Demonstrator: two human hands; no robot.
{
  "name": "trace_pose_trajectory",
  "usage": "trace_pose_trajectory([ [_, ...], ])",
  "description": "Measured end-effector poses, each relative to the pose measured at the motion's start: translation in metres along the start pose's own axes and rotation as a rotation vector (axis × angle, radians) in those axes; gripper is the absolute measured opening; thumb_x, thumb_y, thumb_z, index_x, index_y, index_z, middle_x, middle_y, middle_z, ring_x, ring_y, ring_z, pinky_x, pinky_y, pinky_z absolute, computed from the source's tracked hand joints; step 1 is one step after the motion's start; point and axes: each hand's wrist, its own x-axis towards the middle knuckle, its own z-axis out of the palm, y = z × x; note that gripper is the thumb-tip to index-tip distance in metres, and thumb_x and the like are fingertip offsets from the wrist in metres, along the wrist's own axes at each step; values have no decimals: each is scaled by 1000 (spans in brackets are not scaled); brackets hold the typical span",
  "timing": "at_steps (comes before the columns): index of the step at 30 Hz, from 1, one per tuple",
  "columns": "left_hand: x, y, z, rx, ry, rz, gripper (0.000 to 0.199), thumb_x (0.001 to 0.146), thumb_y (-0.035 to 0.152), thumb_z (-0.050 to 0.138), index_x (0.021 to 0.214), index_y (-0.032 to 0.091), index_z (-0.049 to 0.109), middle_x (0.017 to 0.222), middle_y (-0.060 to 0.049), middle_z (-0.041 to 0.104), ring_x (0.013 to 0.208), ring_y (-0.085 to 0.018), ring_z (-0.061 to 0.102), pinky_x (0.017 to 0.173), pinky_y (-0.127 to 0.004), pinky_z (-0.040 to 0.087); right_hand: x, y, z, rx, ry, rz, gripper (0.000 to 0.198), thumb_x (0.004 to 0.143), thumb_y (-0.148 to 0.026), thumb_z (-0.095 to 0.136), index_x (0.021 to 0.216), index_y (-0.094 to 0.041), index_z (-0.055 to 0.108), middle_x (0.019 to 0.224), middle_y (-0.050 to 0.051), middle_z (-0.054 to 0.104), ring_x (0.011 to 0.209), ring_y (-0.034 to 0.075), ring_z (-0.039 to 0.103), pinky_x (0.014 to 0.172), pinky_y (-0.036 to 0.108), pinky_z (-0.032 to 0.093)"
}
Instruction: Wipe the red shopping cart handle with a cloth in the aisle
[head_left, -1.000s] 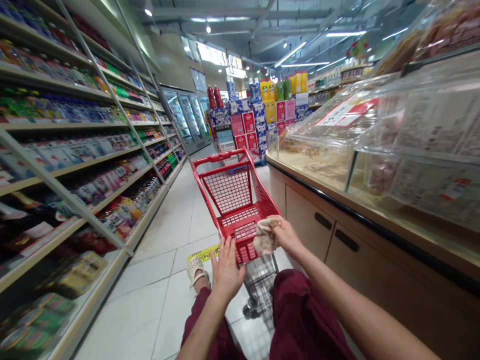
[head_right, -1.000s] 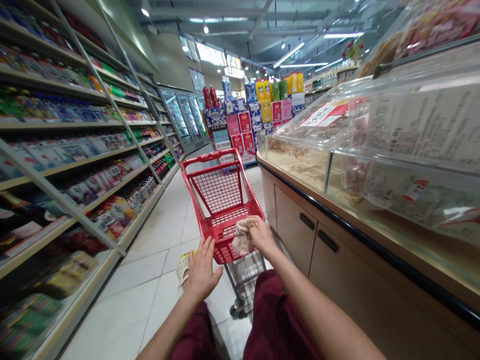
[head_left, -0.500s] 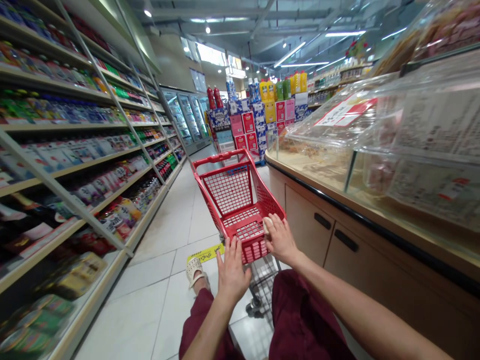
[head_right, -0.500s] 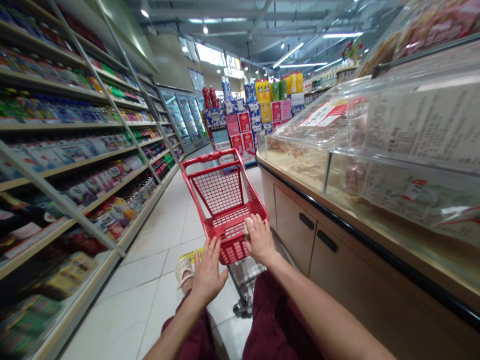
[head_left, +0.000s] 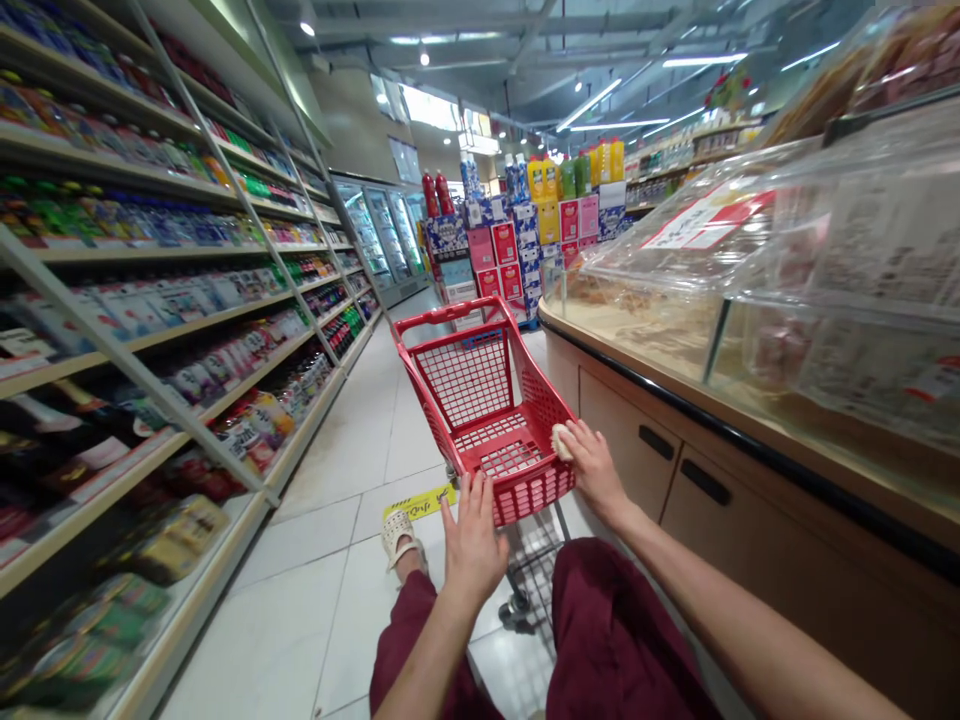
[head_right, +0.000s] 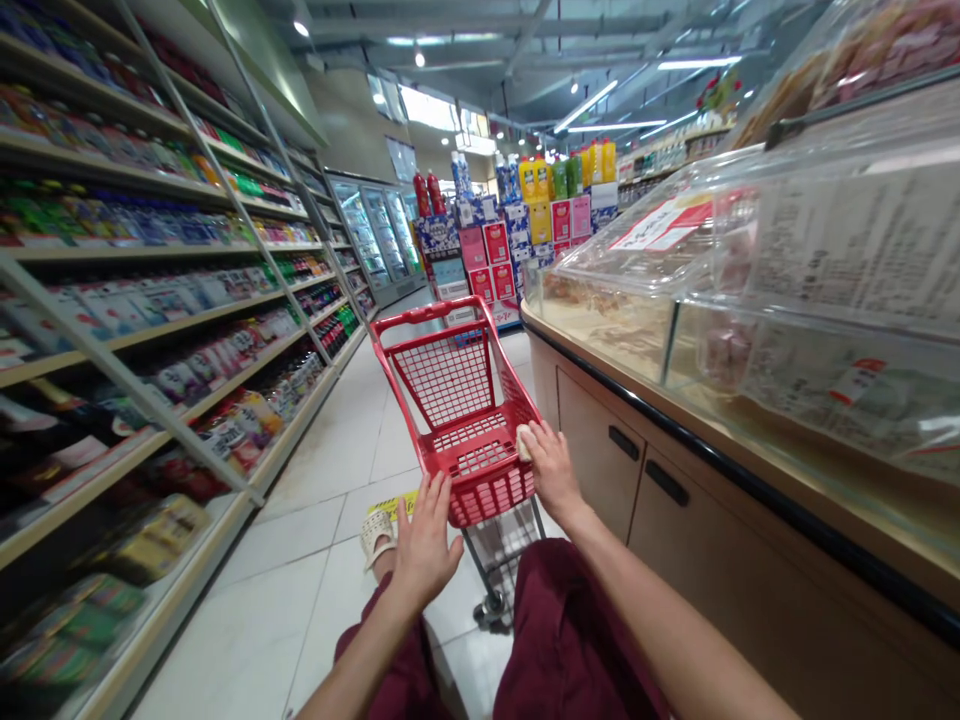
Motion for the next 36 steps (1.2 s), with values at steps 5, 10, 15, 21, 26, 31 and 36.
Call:
trace_pose_trajectory([
  [5,0,7,1,10,7,-22,74,66,25,45,134,12,19,144,-6,15,132,-24,7,105,-52,13,-18,-42,21,68,46,-199,44,83,-8,31,123,-19,45,126,9,48,123,18,34,99,43,28],
  [10,1,6,-1,16,-9,-3,72,67,24,44,134,14,21,143,-5,17,132,-24,9,104,-54,14,-1,-34,0,204,23,-140,32,80,-12,40,105,-20,59,113,9,58,108,21,49,94,43,34],
  [15,0,6,2,27,23,-17,73,66,22,43,134,14,19,144,-5,16,132,-24,8,104,-53,14,19,-32,-24,566,111,224,30,79,-15,39,103,-19,57,98,5,63,89,16,58,78,30,46],
  [21,-2,3,2,35,20,-11,75,65,21,43,135,14,17,144,-5,15,132,-24,7,104,-53,14,31,-23,-21,301,-2,281,22,75,-13,42,81,-19,62,91,5,64,89,18,56,81,33,40],
  [26,-2,4,2,16,20,-2,74,65,20,43,135,13,18,144,-5,14,132,-23,6,104,-53,12,19,-11,-22,-24,-180,34,31,74,-19,45,104,-17,56,124,12,49,117,25,39,97,49,21],
  [31,-1,4,1,13,1,-22,75,65,21,44,134,12,18,144,-7,15,132,-24,7,104,-53,13,11,-10,-17,-142,-235,-62,49,70,-26,56,117,-16,47,130,15,41,123,29,31,98,52,20],
  [36,0,2,-2,28,-30,-13,74,65,21,43,134,14,19,144,-6,16,132,-24,8,104,-54,13,24,19,-19,-52,-266,-200,30,78,-15,48,107,-20,56,116,9,56,111,21,47,95,43,31],
])
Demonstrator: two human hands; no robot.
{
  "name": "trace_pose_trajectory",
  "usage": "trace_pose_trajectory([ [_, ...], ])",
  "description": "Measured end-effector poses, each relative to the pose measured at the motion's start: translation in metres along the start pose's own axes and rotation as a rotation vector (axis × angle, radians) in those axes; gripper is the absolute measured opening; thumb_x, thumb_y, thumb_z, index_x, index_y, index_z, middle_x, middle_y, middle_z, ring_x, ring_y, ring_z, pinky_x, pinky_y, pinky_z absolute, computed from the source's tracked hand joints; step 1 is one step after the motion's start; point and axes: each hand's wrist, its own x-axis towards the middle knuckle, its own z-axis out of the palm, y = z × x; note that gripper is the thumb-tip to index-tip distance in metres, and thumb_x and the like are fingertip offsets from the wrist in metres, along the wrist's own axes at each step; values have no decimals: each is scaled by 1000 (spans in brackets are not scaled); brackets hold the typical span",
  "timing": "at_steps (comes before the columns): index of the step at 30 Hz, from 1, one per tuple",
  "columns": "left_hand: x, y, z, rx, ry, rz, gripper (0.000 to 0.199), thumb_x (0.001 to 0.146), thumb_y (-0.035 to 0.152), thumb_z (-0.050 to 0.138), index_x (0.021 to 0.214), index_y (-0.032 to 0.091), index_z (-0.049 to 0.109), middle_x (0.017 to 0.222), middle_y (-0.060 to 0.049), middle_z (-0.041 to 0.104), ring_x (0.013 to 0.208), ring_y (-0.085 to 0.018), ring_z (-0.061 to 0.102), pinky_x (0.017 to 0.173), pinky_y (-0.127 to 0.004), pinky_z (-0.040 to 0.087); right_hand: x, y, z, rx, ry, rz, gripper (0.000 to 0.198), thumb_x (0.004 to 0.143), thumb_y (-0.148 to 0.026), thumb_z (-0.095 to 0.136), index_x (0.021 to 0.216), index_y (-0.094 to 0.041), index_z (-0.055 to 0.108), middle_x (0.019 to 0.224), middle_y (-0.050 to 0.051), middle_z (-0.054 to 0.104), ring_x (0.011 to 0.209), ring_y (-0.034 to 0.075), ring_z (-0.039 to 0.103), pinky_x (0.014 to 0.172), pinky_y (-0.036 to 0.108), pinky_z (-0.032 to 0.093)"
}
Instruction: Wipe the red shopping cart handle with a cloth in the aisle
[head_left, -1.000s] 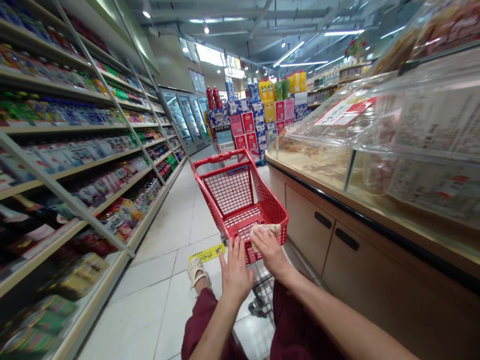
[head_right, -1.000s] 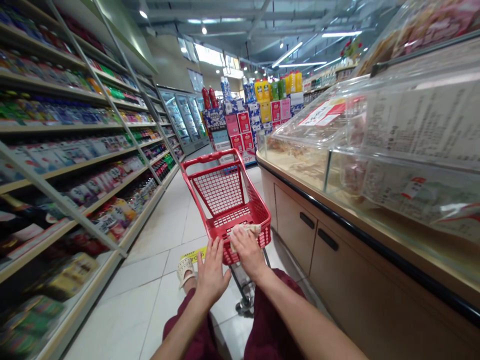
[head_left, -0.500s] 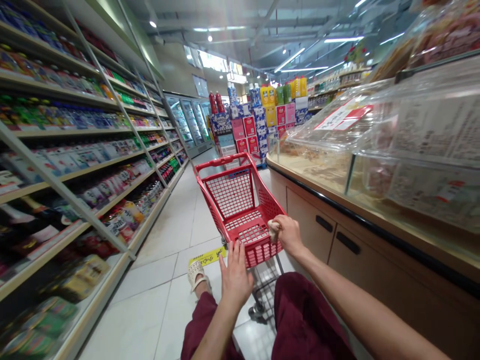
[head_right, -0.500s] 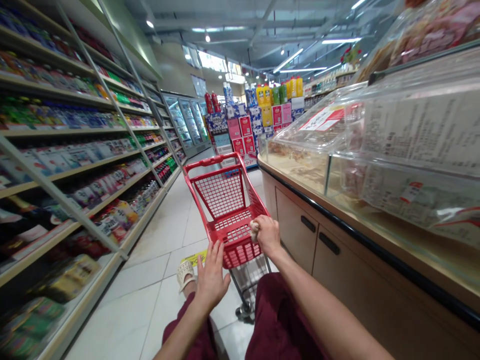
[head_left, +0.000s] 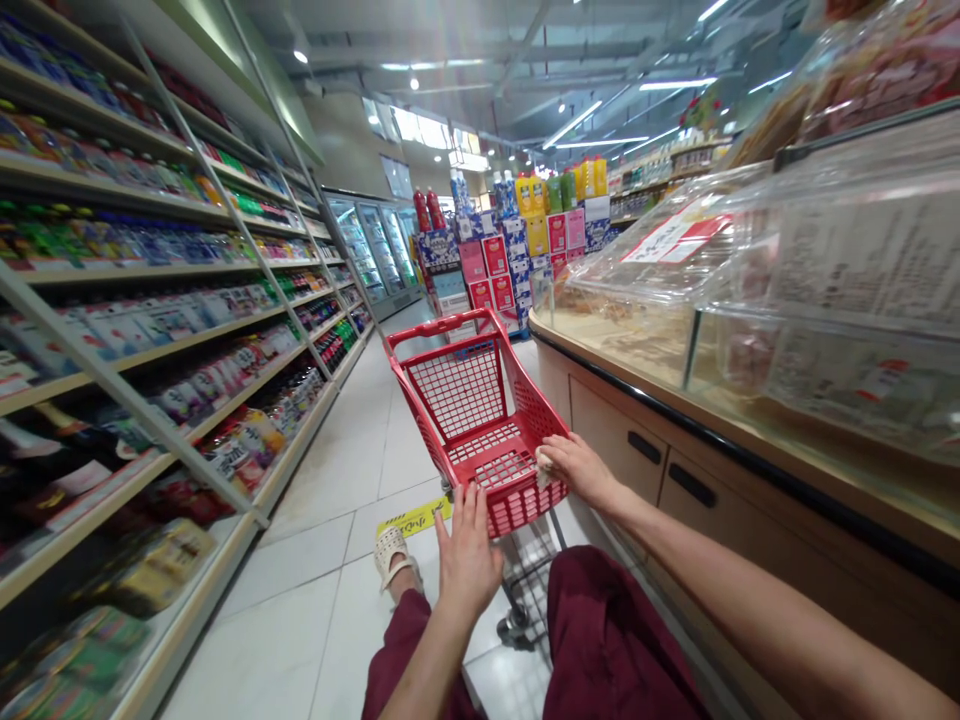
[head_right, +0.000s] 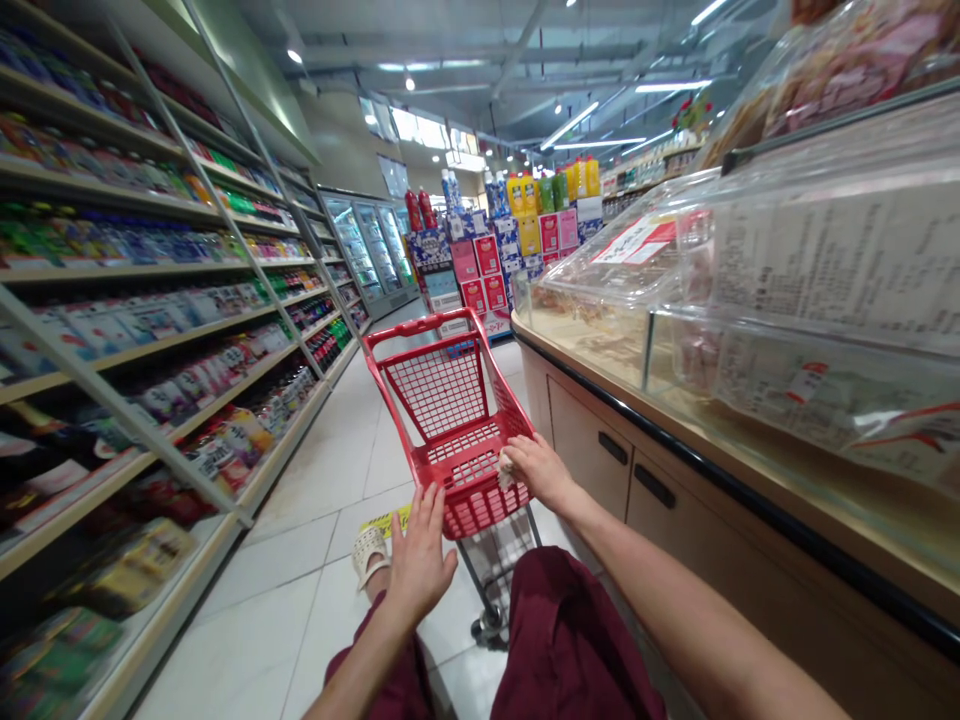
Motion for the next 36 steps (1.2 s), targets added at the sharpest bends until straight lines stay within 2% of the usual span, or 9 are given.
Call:
trace_pose_trajectory([
  [5,0,5,2,23,21,5,76,65,21,44,135,12,17,144,-8,14,132,-25,6,104,-53,14,-7,-15,15,8,209,154,36,82,-11,37,114,-16,53,122,13,52,117,22,42,94,47,33],
  [10,0,3,1,48,4,12,76,67,25,45,135,12,15,144,-7,14,132,-26,6,104,-54,15,-5,-66,34,65,246,-56,39,83,-10,38,118,-21,50,122,6,52,120,19,39,98,42,31],
  [17,-1,2,0,50,5,5,74,67,25,45,135,14,17,144,-6,15,132,-25,7,104,-54,14,-16,-18,18,-16,335,253,38,82,-9,34,115,-16,53,116,12,56,112,22,48,93,47,34],
  [21,-1,4,-1,47,4,-7,73,67,25,44,135,13,17,144,-6,15,132,-25,7,103,-54,15,-13,-50,24,68,247,4,41,81,-7,35,118,-18,50,118,9,55,113,17,47,97,40,33],
  [25,-1,3,-2,52,-16,8,74,67,23,43,135,13,16,144,-6,14,132,-25,6,103,-54,15,-2,-72,15,58,144,25,39,77,-17,50,116,-19,50,124,11,50,120,25,38,98,52,24],
  [28,-1,3,0,63,-6,-7,74,67,23,43,135,13,17,144,-7,15,132,-25,6,104,-54,14,8,-73,8,80,86,48,51,65,-32,66,112,-17,51,129,15,44,122,30,33,97,57,21],
  [30,-1,3,1,72,7,-5,74,66,23,44,135,13,17,144,-7,16,132,-25,6,103,-54,15,14,-73,9,101,75,81,49,62,-32,70,105,-16,53,121,14,52,117,30,40,96,56,23],
  [33,-1,1,1,75,15,7,75,66,23,45,135,15,16,144,-6,17,132,-26,7,103,-54,16,19,-71,11,153,42,30,27,71,-24,63,97,-18,57,106,9,62,106,23,52,94,48,33],
  [36,-1,0,-1,61,7,22,74,67,23,44,135,16,16,144,-5,17,132,-25,8,103,-55,15,12,-54,11,172,18,-103,25,79,-16,52,103,-21,56,110,7,60,106,19,52,94,42,35],
])
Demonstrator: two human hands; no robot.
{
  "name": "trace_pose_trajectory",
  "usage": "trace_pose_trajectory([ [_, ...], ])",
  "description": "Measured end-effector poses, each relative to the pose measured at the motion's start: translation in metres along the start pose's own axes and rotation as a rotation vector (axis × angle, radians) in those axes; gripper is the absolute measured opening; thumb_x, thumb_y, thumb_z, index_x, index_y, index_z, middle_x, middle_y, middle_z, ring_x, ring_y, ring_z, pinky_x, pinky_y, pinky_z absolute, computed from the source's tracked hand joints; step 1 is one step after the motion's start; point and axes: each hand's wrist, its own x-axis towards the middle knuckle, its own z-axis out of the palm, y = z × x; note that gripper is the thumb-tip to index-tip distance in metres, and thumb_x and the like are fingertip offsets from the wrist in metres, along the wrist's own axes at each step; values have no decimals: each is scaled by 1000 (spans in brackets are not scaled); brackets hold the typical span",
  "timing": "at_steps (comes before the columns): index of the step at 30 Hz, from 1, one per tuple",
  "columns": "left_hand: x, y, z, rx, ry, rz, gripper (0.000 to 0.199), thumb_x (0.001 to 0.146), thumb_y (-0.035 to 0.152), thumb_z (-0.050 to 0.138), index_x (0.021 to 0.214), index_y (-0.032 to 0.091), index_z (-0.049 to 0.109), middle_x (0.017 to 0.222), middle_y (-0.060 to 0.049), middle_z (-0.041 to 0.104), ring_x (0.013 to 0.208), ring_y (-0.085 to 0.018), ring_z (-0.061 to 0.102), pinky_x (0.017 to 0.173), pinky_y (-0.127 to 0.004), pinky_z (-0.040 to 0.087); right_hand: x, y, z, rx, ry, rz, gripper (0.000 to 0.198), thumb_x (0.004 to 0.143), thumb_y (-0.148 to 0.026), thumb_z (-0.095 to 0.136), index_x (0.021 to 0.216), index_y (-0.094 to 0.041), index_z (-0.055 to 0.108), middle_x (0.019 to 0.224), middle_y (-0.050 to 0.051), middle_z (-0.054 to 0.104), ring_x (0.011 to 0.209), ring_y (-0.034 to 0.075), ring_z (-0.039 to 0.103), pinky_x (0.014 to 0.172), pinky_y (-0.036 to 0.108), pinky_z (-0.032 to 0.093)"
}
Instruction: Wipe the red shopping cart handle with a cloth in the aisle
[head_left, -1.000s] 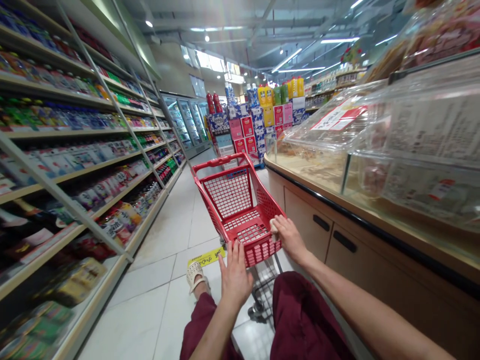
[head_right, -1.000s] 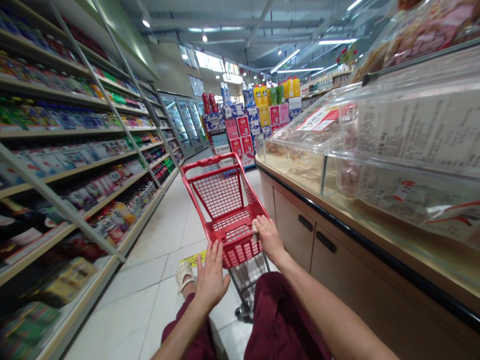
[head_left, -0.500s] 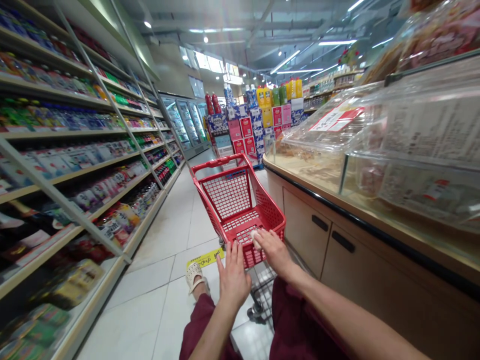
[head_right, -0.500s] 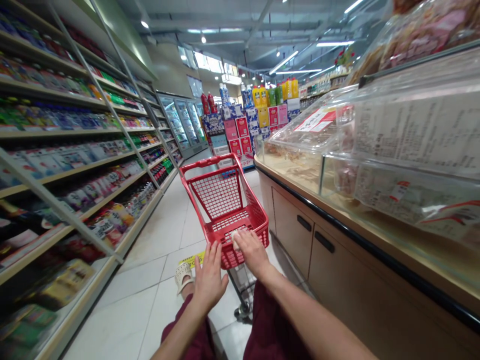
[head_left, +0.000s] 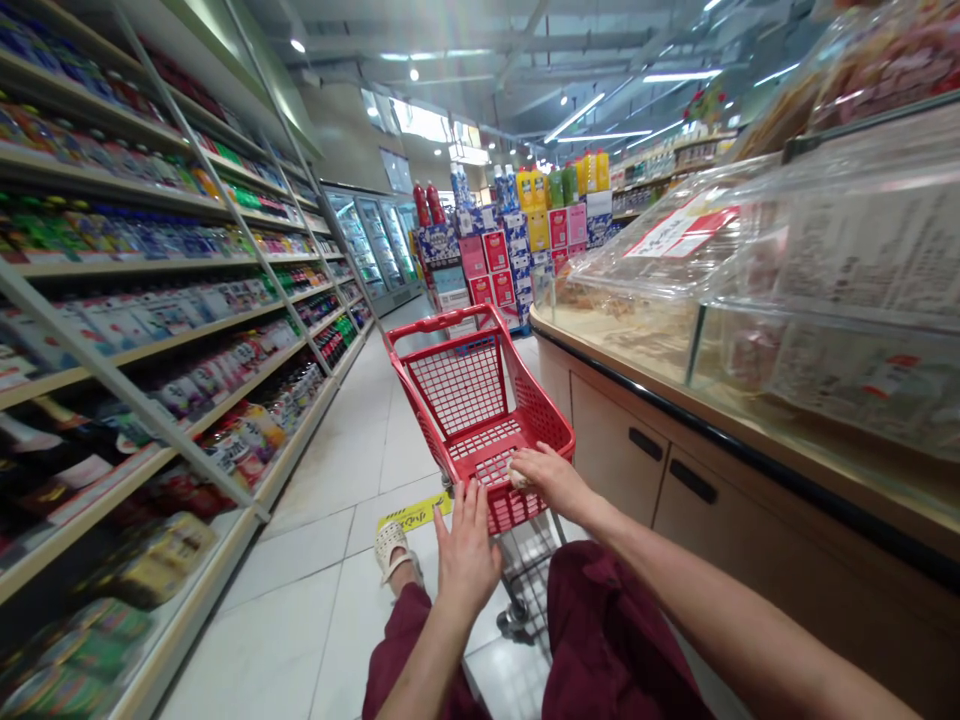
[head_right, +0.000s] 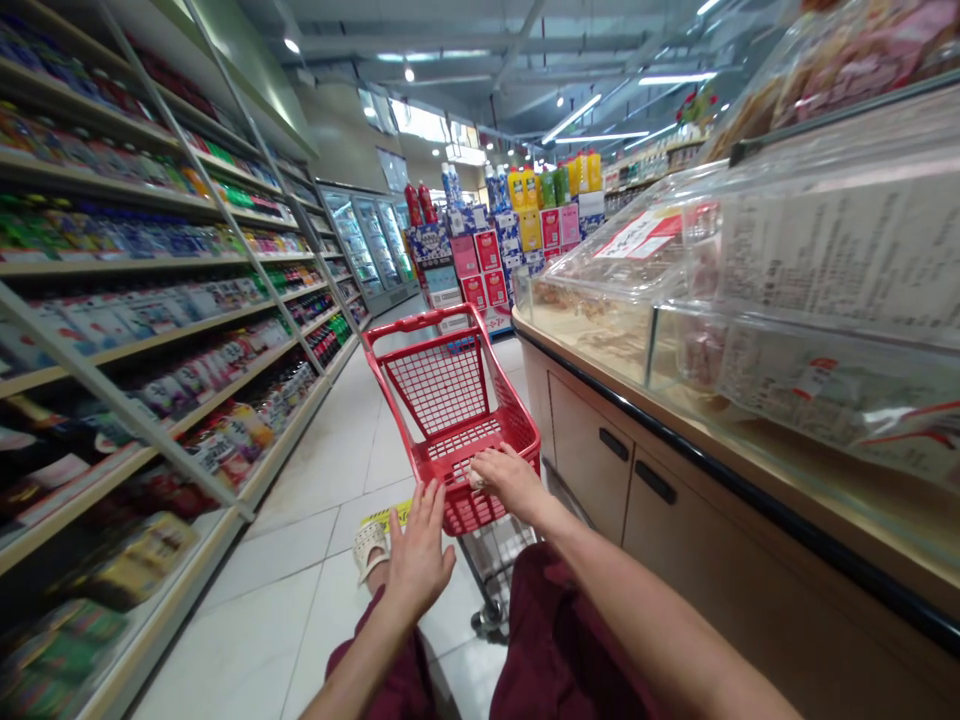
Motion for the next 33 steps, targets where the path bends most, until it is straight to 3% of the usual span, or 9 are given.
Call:
trace_pose_trajectory([
  [3,0,3,-1,-37,-2,12,73,68,22,44,135,16,17,144,-5,17,132,-25,8,103,-55,14,-19,28,-8,-52,64,29,34,81,-11,45,112,-20,53,118,8,56,113,19,47,96,43,33],
  [6,0,10,0,-62,10,20,74,67,22,45,135,15,17,143,-7,17,132,-26,7,103,-55,14,-34,46,-11,-136,216,242,39,81,-7,36,115,-19,52,122,10,52,117,22,42,95,47,33],
  [8,0,13,1,-68,16,12,74,67,23,46,135,15,17,143,-7,18,132,-26,7,103,-55,14,-36,40,-5,-174,298,353,40,81,-6,34,114,-17,53,122,12,51,117,24,42,93,48,34],
  [14,-2,11,3,-23,29,16,73,67,22,45,135,16,18,143,-6,19,132,-25,8,104,-54,14,-25,-5,18,-90,232,55,42,81,-7,34,118,-20,50,122,7,52,119,18,41,98,40,33],
  [19,-3,7,2,-21,32,12,74,66,22,44,135,15,17,143,-5,18,132,-25,8,104,-54,14,-36,25,2,-197,328,342,43,80,-5,32,116,-17,52,120,13,53,117,23,42,93,49,35],
  [21,-3,8,2,-29,34,-2,75,66,21,44,135,15,16,144,-6,17,132,-25,8,103,-54,15,-38,21,5,-179,319,309,45,79,-4,32,119,-16,49,123,12,51,119,22,41,95,47,34],
  [25,-3,6,-1,-30,22,-2,74,66,20,42,135,16,16,143,-5,18,132,-24,9,103,-55,15,-36,5,13,-102,243,78,45,81,-5,34,122,-21,47,125,7,50,121,18,38,98,41,34],
  [30,-5,4,-2,-45,21,-1,73,66,22,43,135,14,18,143,-5,16,132,-24,9,103,-55,15,-41,26,2,-162,331,343,42,82,-6,32,118,-16,50,122,13,51,117,23,43,93,47,37],
  [33,-5,7,0,-19,36,-20,74,66,22,43,135,13,17,143,-7,17,132,-24,9,102,-55,16,-40,9,12,-101,328,225,43,82,-7,34,121,-17,47,124,11,50,118,20,41,95,41,37],
])
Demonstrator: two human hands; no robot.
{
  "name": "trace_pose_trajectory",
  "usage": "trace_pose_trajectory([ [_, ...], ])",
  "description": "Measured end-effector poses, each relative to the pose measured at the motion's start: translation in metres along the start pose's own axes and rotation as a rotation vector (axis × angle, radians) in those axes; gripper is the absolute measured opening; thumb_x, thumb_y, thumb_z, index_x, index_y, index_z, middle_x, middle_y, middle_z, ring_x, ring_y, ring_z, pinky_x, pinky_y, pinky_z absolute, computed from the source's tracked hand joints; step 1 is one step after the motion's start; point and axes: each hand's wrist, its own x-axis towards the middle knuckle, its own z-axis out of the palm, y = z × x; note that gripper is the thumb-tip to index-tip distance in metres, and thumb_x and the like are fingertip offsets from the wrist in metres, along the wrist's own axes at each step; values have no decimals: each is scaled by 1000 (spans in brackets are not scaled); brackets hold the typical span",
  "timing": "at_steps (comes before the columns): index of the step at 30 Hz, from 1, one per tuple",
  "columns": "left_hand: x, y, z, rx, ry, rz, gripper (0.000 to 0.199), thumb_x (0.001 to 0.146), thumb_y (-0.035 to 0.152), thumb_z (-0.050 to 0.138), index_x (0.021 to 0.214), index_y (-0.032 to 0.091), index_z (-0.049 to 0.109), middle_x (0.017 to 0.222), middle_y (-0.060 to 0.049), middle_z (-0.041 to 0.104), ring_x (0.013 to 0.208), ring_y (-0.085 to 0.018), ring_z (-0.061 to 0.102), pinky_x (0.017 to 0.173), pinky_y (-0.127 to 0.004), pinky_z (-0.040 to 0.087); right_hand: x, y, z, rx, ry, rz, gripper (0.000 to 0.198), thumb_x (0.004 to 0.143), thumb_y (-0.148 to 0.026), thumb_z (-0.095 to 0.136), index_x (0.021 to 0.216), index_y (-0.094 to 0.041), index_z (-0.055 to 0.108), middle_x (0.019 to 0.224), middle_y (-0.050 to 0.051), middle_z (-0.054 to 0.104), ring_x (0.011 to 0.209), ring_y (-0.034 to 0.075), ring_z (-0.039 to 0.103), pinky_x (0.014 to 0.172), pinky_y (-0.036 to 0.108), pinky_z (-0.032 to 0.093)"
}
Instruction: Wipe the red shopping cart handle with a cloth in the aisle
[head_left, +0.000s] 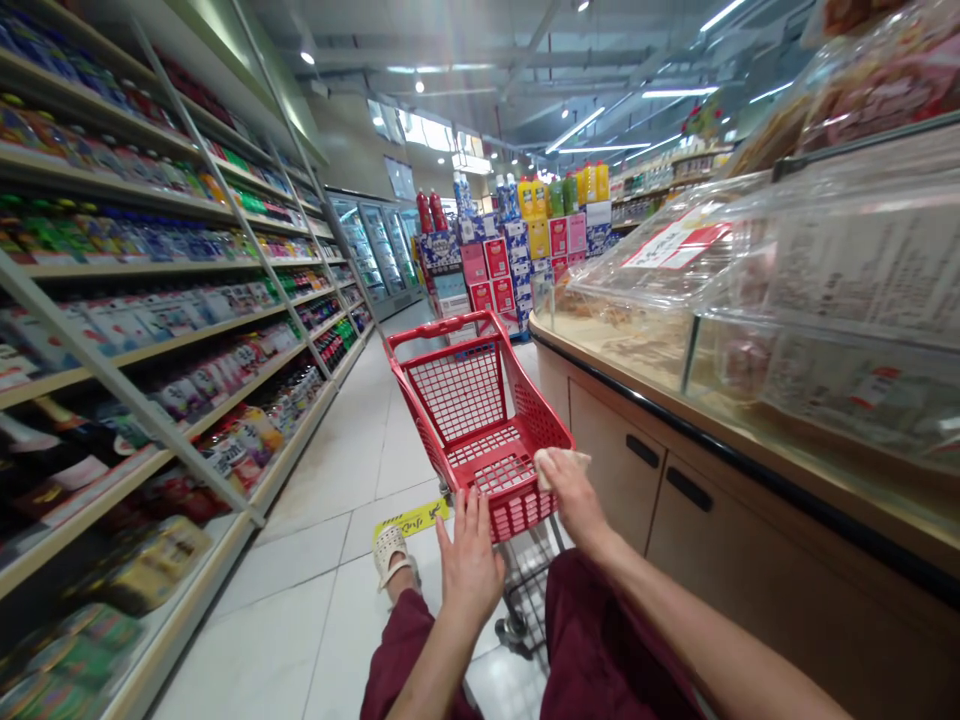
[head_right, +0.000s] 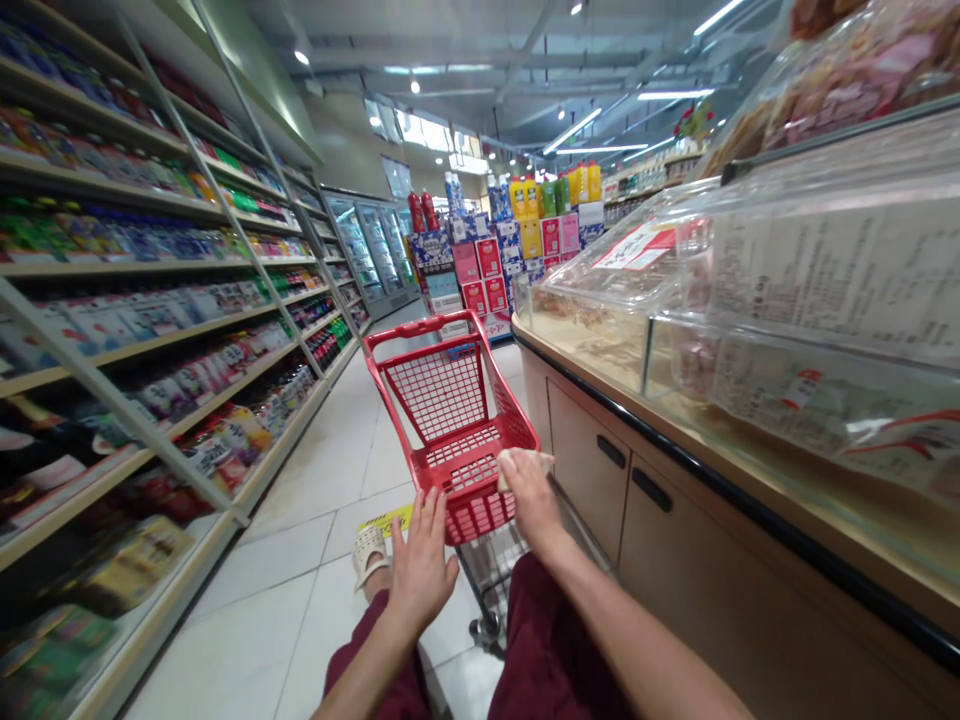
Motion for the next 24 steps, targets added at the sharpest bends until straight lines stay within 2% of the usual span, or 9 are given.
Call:
trace_pose_trajectory([
  [2,1,1,1,27,5,6,75,66,23,44,135,13,16,143,-6,18,132,-25,8,102,-54,18,-3,-17,8,69,-20,-140,41,83,-9,36,121,-19,47,124,9,50,118,18,40,95,36,38],
  [4,1,0,0,44,-1,22,74,67,24,44,135,15,16,143,-5,19,132,-25,9,102,-54,18,-1,-22,9,89,-12,-181,39,84,-10,36,119,-20,49,121,9,53,115,18,43,94,36,38],
  [7,1,0,-1,38,-19,24,74,68,27,46,135,15,16,143,-6,18,132,-25,10,102,-55,18,6,-4,-3,52,51,2,37,81,-10,36,113,-19,54,115,9,56,111,20,48,93,41,38],
  [10,2,1,-2,29,-16,11,75,68,30,49,135,15,17,143,-7,19,131,-27,10,102,-54,18,14,8,-21,101,74,224,39,77,-9,36,110,-19,54,113,8,58,106,20,51,88,36,42],
  [13,4,3,-2,21,-23,7,74,69,30,48,134,15,18,143,-6,19,131,-26,11,102,-54,18,21,-5,-32,221,34,335,43,75,-9,37,114,-20,49,105,5,61,91,16,58,77,27,46],
  [16,4,3,-4,10,-46,9,72,69,28,46,134,15,19,143,-6,18,131,-25,11,102,-55,17,30,-14,-32,160,-35,391,39,72,-8,38,106,-20,52,96,4,64,79,16,59,70,26,44],
  [20,2,3,-7,-8,-48,9,71,69,28,45,134,14,20,143,-6,17,132,-24,12,103,-54,16,35,-2,-23,-59,-63,299,26,75,-11,39,89,-19,59,111,9,58,104,23,48,83,37,37],
  [22,1,4,-8,-20,-45,8,71,68,28,46,134,14,21,143,-5,17,131,-24,12,104,-54,16,32,4,-18,-94,-121,200,27,75,-12,41,96,-17,58,119,11,53,113,25,41,90,40,32],
  [24,1,3,-8,-27,-43,2,72,68,28,46,134,14,21,143,-5,17,132,-24,12,104,-54,15,28,5,-15,-113,-199,109,38,73,-17,47,110,-14,51,126,14,46,118,27,36,94,45,27],
])
